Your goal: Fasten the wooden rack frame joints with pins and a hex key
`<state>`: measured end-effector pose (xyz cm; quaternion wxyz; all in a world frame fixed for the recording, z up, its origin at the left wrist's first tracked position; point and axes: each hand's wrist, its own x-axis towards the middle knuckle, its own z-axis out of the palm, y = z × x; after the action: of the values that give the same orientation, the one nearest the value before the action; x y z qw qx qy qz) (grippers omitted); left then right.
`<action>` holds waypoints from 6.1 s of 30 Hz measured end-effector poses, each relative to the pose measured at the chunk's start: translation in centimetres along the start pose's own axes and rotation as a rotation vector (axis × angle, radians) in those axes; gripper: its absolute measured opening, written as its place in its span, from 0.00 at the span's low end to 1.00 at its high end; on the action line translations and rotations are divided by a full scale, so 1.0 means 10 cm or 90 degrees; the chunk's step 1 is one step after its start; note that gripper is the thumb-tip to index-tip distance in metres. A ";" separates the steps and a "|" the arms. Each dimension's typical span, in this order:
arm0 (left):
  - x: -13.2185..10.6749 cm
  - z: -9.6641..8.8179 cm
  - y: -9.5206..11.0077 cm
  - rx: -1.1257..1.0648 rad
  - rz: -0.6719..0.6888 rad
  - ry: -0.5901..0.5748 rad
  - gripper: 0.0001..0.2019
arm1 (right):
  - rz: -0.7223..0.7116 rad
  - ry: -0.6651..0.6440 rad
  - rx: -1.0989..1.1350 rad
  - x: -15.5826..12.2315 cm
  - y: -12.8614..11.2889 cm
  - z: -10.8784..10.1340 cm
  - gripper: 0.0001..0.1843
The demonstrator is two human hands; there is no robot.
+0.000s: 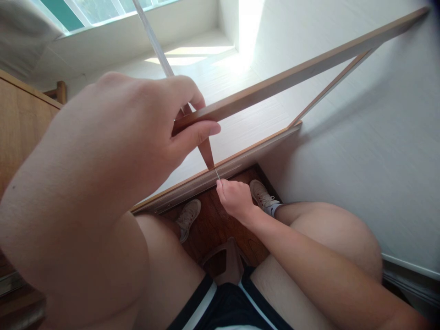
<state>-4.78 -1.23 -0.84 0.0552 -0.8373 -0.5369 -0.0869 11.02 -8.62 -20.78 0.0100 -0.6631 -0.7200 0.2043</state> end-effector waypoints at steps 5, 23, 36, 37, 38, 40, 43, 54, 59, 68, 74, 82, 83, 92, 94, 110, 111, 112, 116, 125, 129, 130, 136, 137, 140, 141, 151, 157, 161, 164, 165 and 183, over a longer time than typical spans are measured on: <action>0.02 -0.01 0.01 -0.005 0.006 0.006 0.32 | -0.002 0.005 -0.016 0.00 0.00 -0.01 0.25; 0.01 -0.01 -0.02 0.001 0.012 0.013 0.29 | -0.007 0.023 0.254 0.03 0.09 0.12 0.26; 0.02 0.00 0.00 -0.018 -0.012 0.006 0.31 | -0.018 0.022 0.556 0.03 0.09 0.21 0.25; 0.02 -0.01 0.00 -0.015 -0.012 0.004 0.30 | -0.013 0.011 0.605 0.03 0.08 0.23 0.25; 0.02 -0.01 0.00 -0.011 -0.011 0.003 0.30 | -0.008 -0.002 0.659 0.03 0.07 0.24 0.26; 0.02 -0.02 0.00 -0.002 -0.005 0.005 0.29 | 0.004 -0.032 0.773 0.03 0.06 0.26 0.26; 0.02 -0.03 0.00 0.004 -0.003 -0.001 0.29 | 0.020 -0.075 0.921 0.04 0.02 0.26 0.25; 0.00 0.00 0.00 -0.046 -0.046 -0.025 0.33 | 0.043 -0.185 1.172 0.04 -0.01 0.34 0.24; 0.01 -0.02 0.00 -0.021 -0.017 0.002 0.29 | 0.044 -0.228 1.224 0.03 -0.03 0.34 0.24; 0.00 -0.01 0.02 -0.012 -0.010 0.007 0.28 | 0.051 -0.242 1.214 0.01 -0.04 0.31 0.25; 0.00 -0.01 0.01 -0.005 0.016 0.017 0.26 | 0.067 -0.095 1.093 0.00 -0.08 0.33 0.26; 0.01 -0.01 0.00 -0.013 -0.001 0.017 0.26 | 0.058 -0.135 1.151 -0.05 -0.11 0.35 0.25; 0.01 -0.01 0.00 -0.017 -0.003 0.012 0.26 | 0.049 -0.150 1.149 -0.07 -0.12 0.36 0.25; 0.01 -0.02 0.03 -0.008 0.004 0.010 0.25 | 0.034 0.023 0.730 -0.07 -0.02 0.28 0.27; 0.00 -0.02 0.03 -0.009 -0.006 0.011 0.26 | 0.036 0.052 0.626 -0.03 0.02 0.24 0.27; 0.06 -0.09 -0.01 -0.038 0.001 -0.076 0.24 | 0.000 0.028 0.168 -0.01 0.04 0.13 0.26; 0.07 -0.09 -0.01 -0.041 -0.004 -0.078 0.24 | -0.004 0.026 0.160 -0.01 0.03 0.13 0.26; 0.07 -0.09 0.00 -0.041 -0.008 -0.079 0.23 | -0.007 0.024 0.154 -0.01 0.03 0.13 0.26; 0.06 -0.11 0.00 -0.036 -0.017 -0.090 0.26 | -0.013 0.025 0.138 -0.01 0.02 0.13 0.27; 0.05 -0.15 0.02 -0.077 -0.035 -0.121 0.25 | -0.021 0.029 0.114 0.00 0.04 0.14 0.26; 0.06 -0.14 0.02 -0.089 -0.046 -0.117 0.25 | -0.014 0.026 0.109 0.00 0.04 0.13 0.26; 0.06 -0.14 0.02 -0.083 -0.043 -0.115 0.25 | -0.011 0.026 0.108 0.00 0.04 0.12 0.26; 0.06 -0.14 0.01 -0.060 -0.032 -0.108 0.25 | -0.005 0.021 0.095 0.01 0.04 0.08 0.25; 0.06 -0.14 0.01 -0.065 -0.032 -0.107 0.25 | -0.005 0.018 0.093 0.01 0.04 0.08 0.25; 0.06 -0.14 0.01 -0.070 -0.027 -0.100 0.24 | -0.002 0.011 0.091 0.01 0.04 0.08 0.25; 0.06 -0.14 0.01 -0.068 -0.025 -0.100 0.24 | -0.003 0.011 0.090 0.01 0.04 0.08 0.25; 0.07 -0.14 0.01 -0.026 -0.003 -0.099 0.25 | 0.002 0.001 0.052 0.01 0.03 0.07 0.24; 0.06 -0.13 0.01 -0.027 -0.011 -0.103 0.25 | -0.001 0.010 0.050 0.02 0.04 0.09 0.24; 0.06 -0.14 0.01 -0.043 -0.022 -0.116 0.26 | -0.004 0.015 0.117 0.02 0.06 0.09 0.26; 0.07 -0.14 0.01 -0.048 -0.025 -0.122 0.26 | -0.017 0.029 0.220 0.03 0.07 0.10 0.27; 0.07 -0.14 0.02 -0.047 -0.022 -0.123 0.26 | -0.019 0.033 0.262 0.03 0.07 0.11 0.27; 0.05 -0.14 -0.01 -0.016 0.018 -0.104 0.27 | 0.003 0.018 0.659 0.04 0.09 0.32 0.26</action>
<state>-4.77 -0.96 0.63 0.0018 -0.8497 -0.5267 -0.0246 10.93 -9.13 -24.08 0.3462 -0.5753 -0.5230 0.5249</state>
